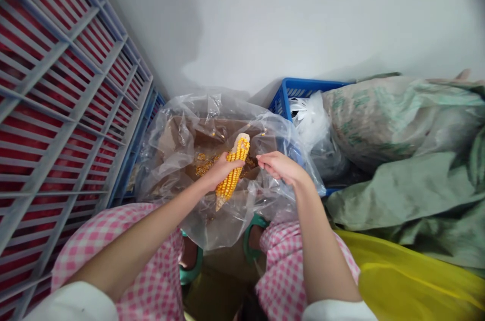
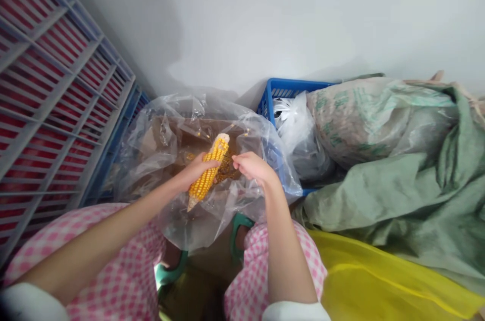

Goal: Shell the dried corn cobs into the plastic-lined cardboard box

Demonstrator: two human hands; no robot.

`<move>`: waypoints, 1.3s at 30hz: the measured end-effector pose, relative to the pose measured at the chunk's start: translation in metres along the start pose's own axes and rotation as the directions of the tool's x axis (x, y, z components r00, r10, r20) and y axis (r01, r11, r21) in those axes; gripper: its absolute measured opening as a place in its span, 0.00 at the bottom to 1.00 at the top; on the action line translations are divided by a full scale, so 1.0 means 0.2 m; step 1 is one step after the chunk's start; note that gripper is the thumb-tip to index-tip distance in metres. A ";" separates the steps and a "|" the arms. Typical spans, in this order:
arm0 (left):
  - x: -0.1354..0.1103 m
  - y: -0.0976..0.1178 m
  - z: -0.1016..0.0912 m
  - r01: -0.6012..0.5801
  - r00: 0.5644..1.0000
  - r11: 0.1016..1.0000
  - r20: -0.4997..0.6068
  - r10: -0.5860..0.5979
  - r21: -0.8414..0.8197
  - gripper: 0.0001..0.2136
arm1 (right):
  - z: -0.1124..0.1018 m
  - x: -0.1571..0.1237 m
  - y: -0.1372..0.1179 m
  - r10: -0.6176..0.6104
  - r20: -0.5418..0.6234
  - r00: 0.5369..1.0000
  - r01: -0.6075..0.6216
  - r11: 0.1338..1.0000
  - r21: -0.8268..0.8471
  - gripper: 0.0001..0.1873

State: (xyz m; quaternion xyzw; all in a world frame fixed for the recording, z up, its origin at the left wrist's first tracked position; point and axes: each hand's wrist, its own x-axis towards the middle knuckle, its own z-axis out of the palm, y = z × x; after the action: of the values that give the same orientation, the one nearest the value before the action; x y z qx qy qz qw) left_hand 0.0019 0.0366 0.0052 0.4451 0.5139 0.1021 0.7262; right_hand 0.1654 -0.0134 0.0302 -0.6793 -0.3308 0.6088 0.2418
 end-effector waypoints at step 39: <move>0.10 -0.09 -0.07 -0.188 0.936 0.858 -0.176 0.304 0.478 0.17 | 0.21 0.13 0.11 0.100 0.096 0.990 -0.136 0.836 0.532 0.13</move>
State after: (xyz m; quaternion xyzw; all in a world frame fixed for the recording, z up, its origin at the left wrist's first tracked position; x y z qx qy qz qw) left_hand -0.0068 0.0460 -0.0226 0.6485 0.5476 0.1262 0.5135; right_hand 0.1285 -0.0107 -0.0087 -0.5836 -0.1124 0.7123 0.3733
